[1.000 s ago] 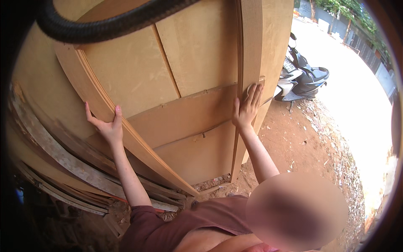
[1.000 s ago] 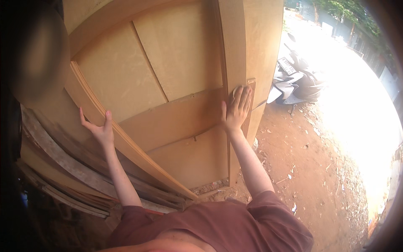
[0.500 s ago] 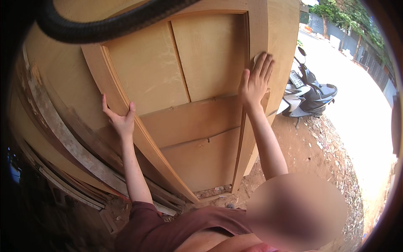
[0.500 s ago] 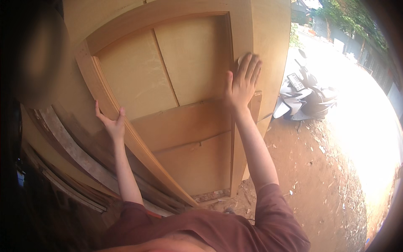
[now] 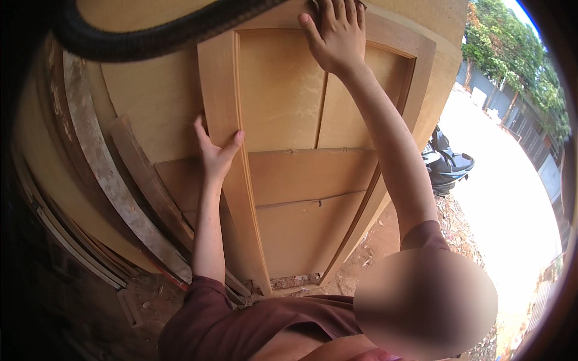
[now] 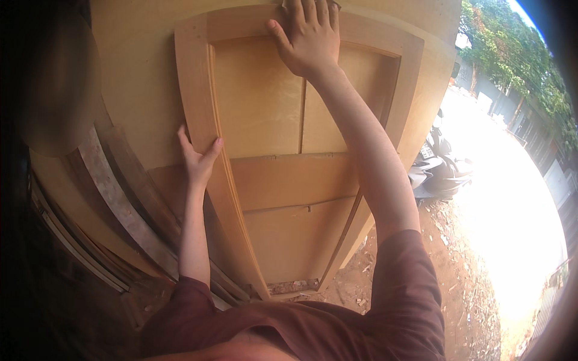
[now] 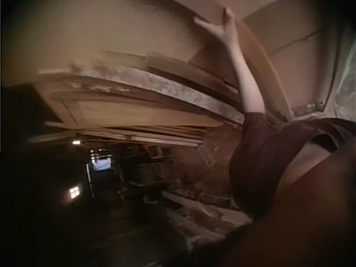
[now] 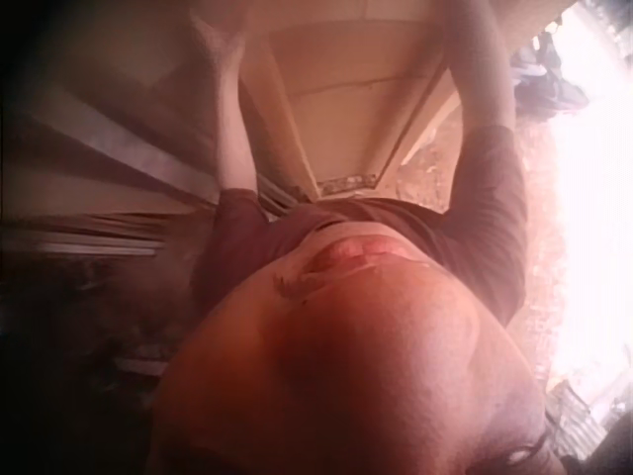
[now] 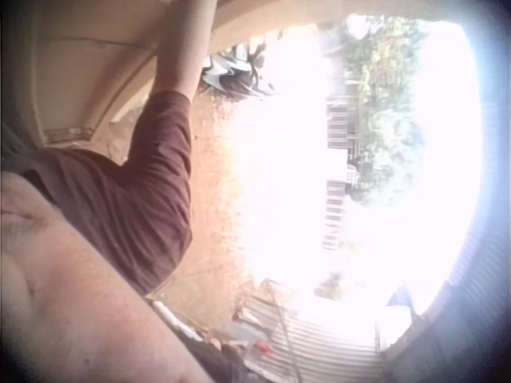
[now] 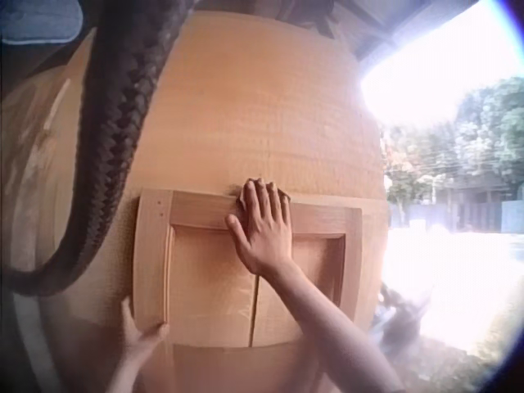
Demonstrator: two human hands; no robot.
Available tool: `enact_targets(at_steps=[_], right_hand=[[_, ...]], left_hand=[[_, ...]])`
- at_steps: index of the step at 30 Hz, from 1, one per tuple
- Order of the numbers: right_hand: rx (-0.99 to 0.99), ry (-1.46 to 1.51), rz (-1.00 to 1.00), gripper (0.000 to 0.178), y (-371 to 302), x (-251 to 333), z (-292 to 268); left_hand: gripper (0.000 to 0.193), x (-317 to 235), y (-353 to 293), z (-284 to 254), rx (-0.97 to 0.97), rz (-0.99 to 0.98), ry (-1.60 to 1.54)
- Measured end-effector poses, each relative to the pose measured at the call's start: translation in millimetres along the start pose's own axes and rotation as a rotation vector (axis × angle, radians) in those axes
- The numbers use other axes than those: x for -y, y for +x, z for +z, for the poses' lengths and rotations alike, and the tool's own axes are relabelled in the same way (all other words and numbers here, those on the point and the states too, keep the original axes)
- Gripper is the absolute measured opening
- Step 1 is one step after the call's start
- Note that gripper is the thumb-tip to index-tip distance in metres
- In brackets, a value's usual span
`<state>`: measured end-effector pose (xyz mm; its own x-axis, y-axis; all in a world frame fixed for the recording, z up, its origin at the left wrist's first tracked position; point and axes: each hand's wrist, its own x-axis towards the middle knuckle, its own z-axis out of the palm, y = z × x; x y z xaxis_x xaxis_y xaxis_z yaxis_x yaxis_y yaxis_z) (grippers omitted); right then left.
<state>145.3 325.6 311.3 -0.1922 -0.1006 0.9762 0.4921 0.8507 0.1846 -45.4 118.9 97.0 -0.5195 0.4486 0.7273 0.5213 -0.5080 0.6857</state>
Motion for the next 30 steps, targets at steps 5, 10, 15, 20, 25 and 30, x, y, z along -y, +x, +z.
enact_targets(at_steps=[5,10,15,20,25,30], right_hand=[[-0.002,0.04,-0.036,0.076,34,100,33],[-0.011,0.07,-0.019,0.066,53,156,48],[-0.082,0.037,-0.061,0.056,56,176,55],[-0.079,0.091,-0.329,0.045,63,175,34],[0.318,0.147,-0.66,0.039,13,180,-19],[0.498,0.138,-0.947,0.013,23,177,-50]], left_hand=[[0.073,15,11,-28,0.268,-0.186,-0.255],[0.08,26,6,-25,0.305,-0.24,-0.431],[0.079,20,7,-40,0.6,-0.416,-0.686],[0.073,4,7,-43,0.71,-0.379,-0.703],[0.069,-3,-7,-33,0.761,-0.3,-0.72],[0.072,-4,-27,-26,0.868,-0.357,-0.801]])
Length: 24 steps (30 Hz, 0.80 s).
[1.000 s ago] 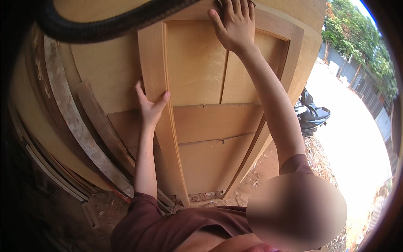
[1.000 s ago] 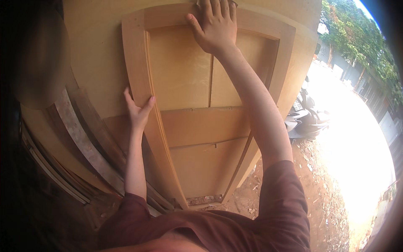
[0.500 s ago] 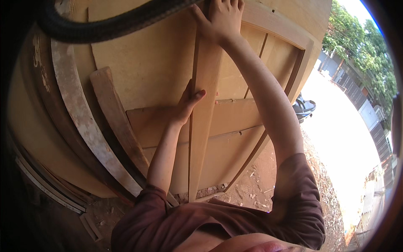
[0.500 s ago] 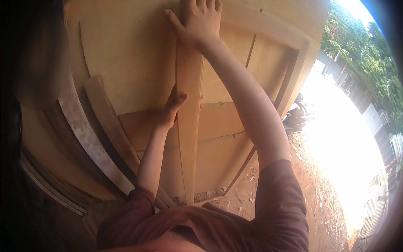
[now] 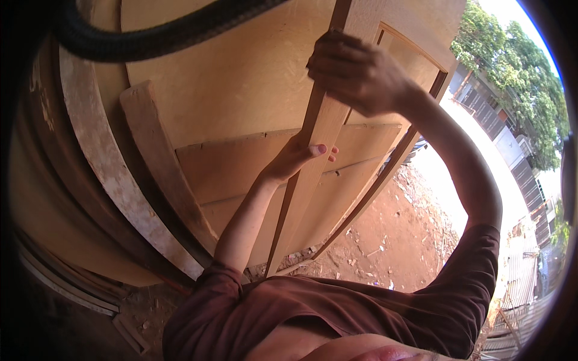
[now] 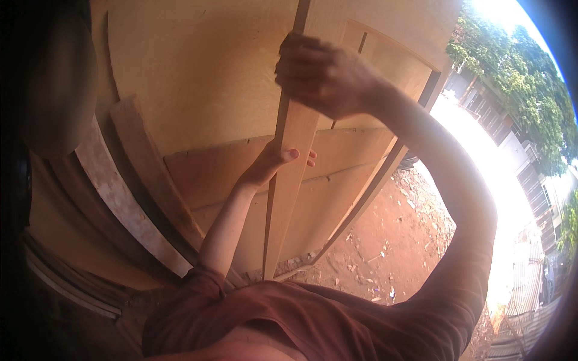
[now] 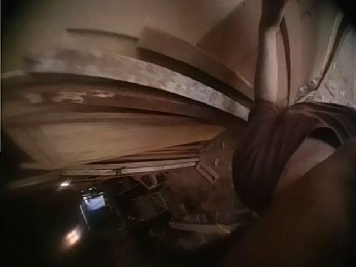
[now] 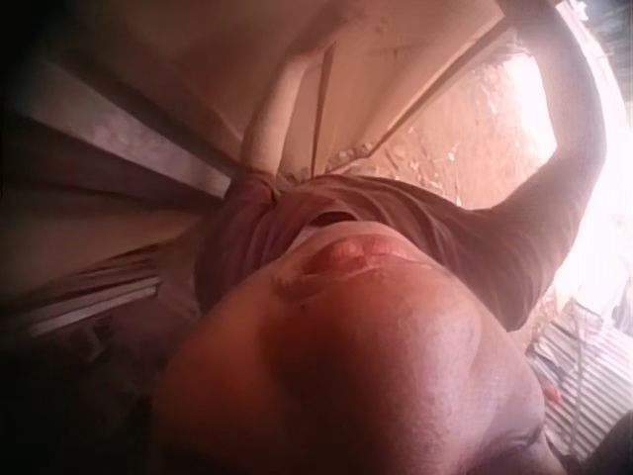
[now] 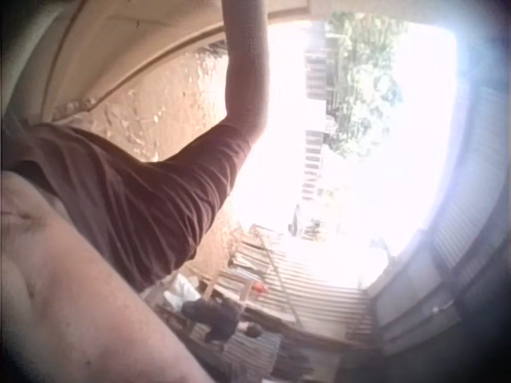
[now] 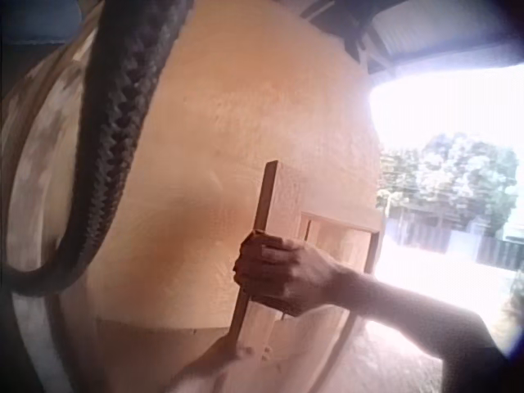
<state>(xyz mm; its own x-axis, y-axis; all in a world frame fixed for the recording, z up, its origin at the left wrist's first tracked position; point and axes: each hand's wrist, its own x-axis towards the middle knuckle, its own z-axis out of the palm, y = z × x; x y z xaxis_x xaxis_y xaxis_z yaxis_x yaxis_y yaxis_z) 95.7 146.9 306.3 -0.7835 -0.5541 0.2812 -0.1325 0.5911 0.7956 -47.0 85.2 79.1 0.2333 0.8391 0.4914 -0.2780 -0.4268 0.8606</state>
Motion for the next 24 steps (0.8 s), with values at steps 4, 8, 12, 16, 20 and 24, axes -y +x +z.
enact_targets(at_steps=[4,8,12,16,20,24], right_hand=[[0.064,-0.16,0.226,0.009,4,-40,-42],[0.435,-0.101,0.228,0.013,-9,42,-13],[0.428,0.069,0.219,0.014,-24,103,-7],[0.163,-0.123,0.208,0.016,-14,28,-70],[0.252,-0.215,0.428,0.009,-15,12,-114],[0.559,-0.147,0.463,0.015,-35,110,-84]], left_hand=[[0.075,17,-3,13,0.052,-0.063,-0.017],[0.069,34,-4,25,0.109,-0.034,-0.068],[0.068,52,-24,33,0.222,-0.137,-0.214],[0.088,72,-44,47,0.266,-0.197,-0.225],[0.081,90,-52,69,0.309,-0.164,-0.263],[0.071,96,-56,87,0.271,-0.16,-0.292]])
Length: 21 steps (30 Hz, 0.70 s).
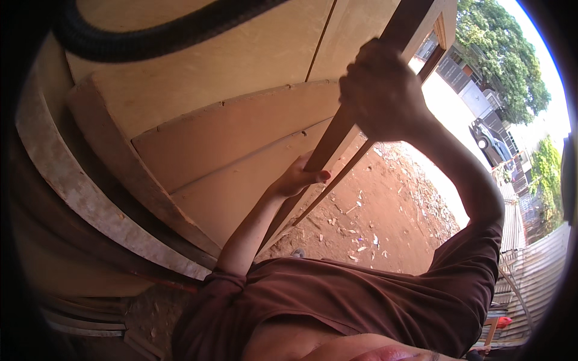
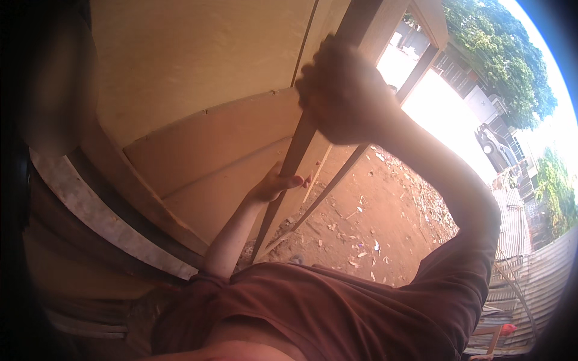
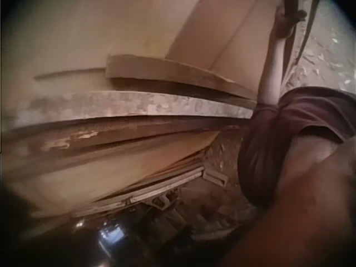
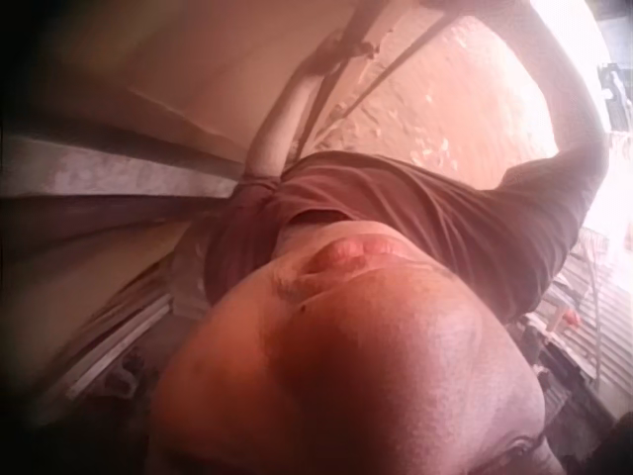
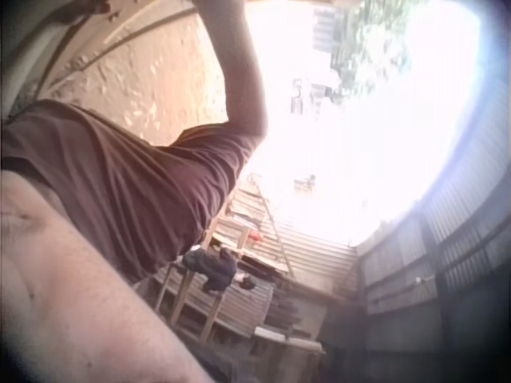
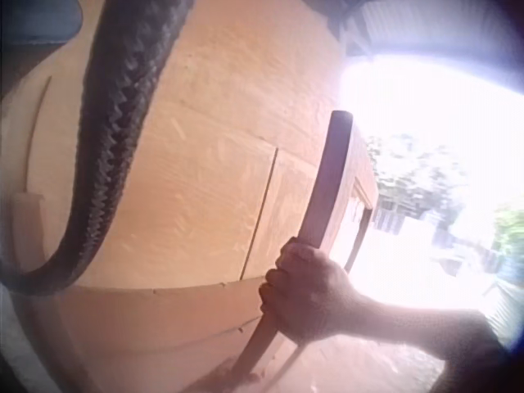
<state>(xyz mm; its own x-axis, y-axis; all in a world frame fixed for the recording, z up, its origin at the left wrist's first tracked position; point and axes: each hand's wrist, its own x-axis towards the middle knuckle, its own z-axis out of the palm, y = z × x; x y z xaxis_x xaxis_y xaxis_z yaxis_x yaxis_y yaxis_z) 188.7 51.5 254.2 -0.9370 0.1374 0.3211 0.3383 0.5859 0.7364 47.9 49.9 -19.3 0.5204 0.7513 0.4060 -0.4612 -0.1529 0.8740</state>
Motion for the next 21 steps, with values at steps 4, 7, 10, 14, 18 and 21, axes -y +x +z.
enact_targets(at_steps=[4,7,10,14,18,21], right_hand=[[0.076,0.092,-0.147,0.022,-28,65,12],[0.011,0.137,-0.017,0.02,-24,19,-27],[-0.326,-0.024,-0.015,0.016,-13,-57,-63],[-0.309,-0.182,0.232,0.026,-30,-64,-61],[-0.206,0.201,0.066,0.036,-49,33,-26],[-0.157,0.125,-0.145,0.037,-48,60,-21]], left_hand=[[0.062,6,-1,15,-0.032,0.078,-0.033],[0.055,10,-4,27,-0.05,0.023,0.013],[0.054,14,-5,41,-0.055,0.045,-0.051],[0.054,14,-3,54,-0.042,0.011,0.012],[0.057,12,-9,62,-0.076,0.013,-0.067],[0.057,12,-14,61,-0.072,0.041,-0.092]])
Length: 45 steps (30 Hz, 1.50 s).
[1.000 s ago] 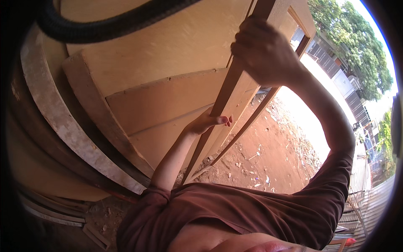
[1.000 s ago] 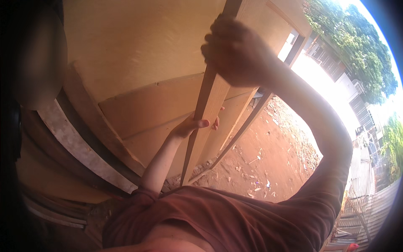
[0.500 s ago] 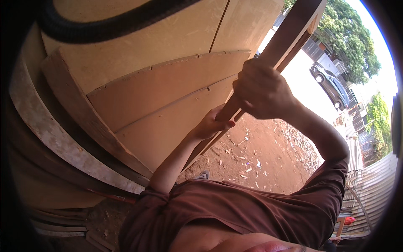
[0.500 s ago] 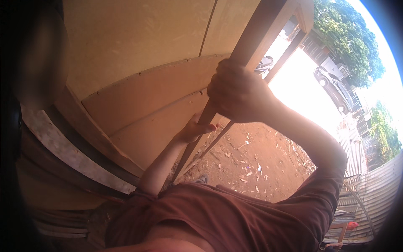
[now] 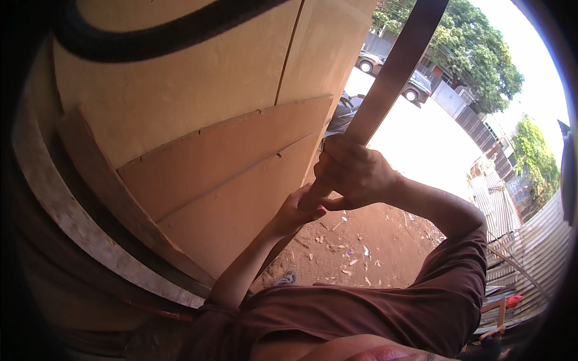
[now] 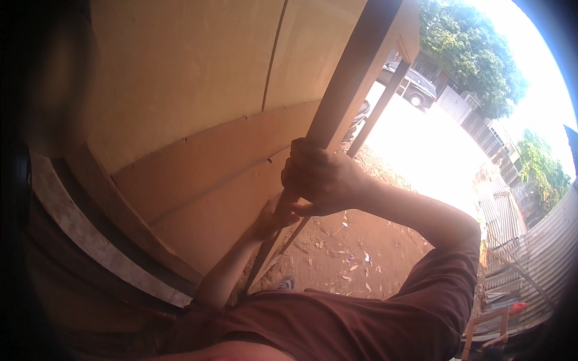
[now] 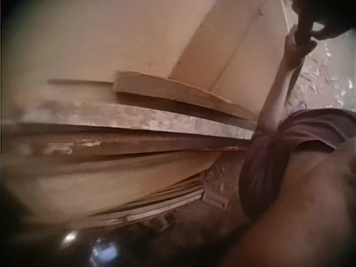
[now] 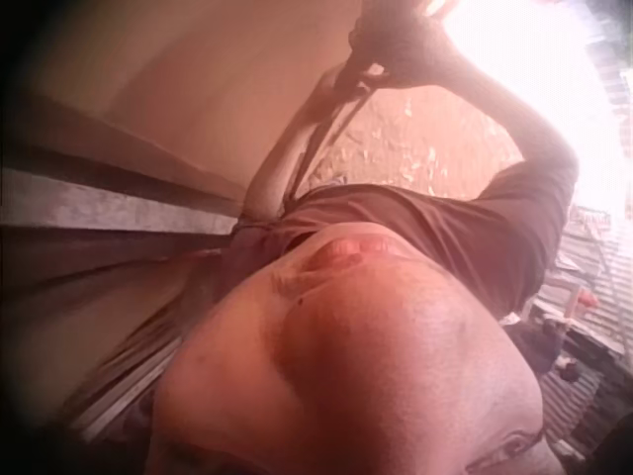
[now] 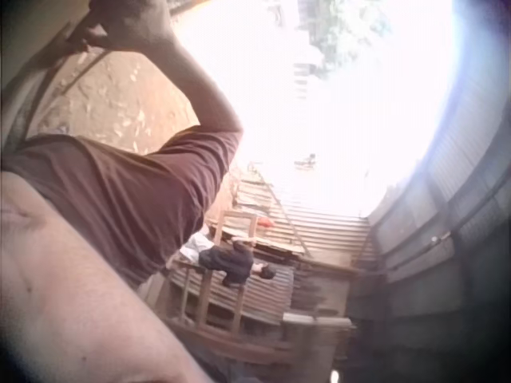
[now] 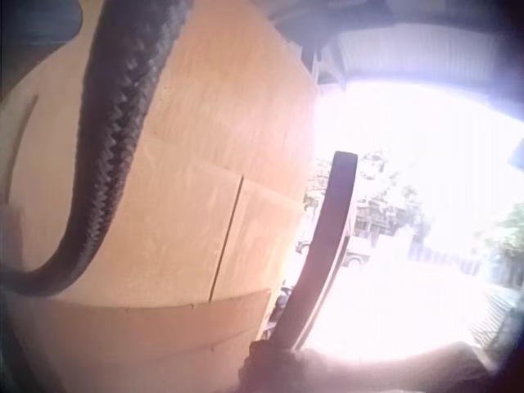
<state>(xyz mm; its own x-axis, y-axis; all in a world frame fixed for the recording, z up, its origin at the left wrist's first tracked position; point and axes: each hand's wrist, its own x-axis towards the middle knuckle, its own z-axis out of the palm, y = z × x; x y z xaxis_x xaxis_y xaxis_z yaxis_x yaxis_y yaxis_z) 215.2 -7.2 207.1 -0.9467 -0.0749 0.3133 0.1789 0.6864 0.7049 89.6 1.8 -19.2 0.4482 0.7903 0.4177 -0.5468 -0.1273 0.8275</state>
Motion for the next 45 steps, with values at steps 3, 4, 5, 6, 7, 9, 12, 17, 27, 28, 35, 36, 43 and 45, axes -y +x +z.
enact_targets(at_steps=[3,4,5,6,7,9,12,17,27,28,35,36,43,45], right_hand=[[-0.136,-0.045,-0.075,0.026,2,-52,-26],[-0.154,-0.102,-0.036,0.026,-1,-78,-41],[-0.165,-0.17,0.052,0.026,-3,-108,-57],[-0.224,-0.219,0.068,0.029,-4,-132,-69],[-0.235,-0.235,0.222,0.033,-5,-149,-77],[-0.244,-0.337,0.243,0.036,-10,-149,-75],[-0.265,-0.177,0.24,0.034,-7,-113,-48],[0.172,-0.052,0.203,0.052,-16,-32,7],[-0.097,-0.288,0.194,0.029,-43,-124,-25],[-0.108,-0.261,0.248,0.029,-44,-122,-25],[-0.22,-0.223,0.238,0.027,-51,-109,-27],[-0.23,-0.218,0.228,0.027,-52,-109,-28],[-0.267,-0.203,0.172,0.023,-43,-97,-34],[-0.265,-0.195,0.16,0.02,-39,-91,-37]], left_hand=[[0.056,2,-1,-2,0.028,0.003,0.055],[0.055,4,0,-1,0.037,0.002,0.056],[0.055,6,2,1,0.044,0.003,0.057],[0.054,8,4,3,0.046,0.006,0.055],[0.054,10,6,5,0.049,0.01,0.051],[0.052,11,11,7,0.054,0.022,0.063],[0.051,10,19,4,0.054,0.025,0.106],[0.053,10,38,-3,0.018,0.068,0.074],[0.04,17,60,30,0.004,0.025,0.178],[0.029,18,60,32,0.002,0.008,0.145],[0.055,22,57,37,-0.034,0.043,0.299],[0.055,21,56,37,-0.021,0.023,0.324],[0.051,17,44,35,-0.09,0.177,0.547],[0.049,17,39,33,-0.074,0.123,0.538]])
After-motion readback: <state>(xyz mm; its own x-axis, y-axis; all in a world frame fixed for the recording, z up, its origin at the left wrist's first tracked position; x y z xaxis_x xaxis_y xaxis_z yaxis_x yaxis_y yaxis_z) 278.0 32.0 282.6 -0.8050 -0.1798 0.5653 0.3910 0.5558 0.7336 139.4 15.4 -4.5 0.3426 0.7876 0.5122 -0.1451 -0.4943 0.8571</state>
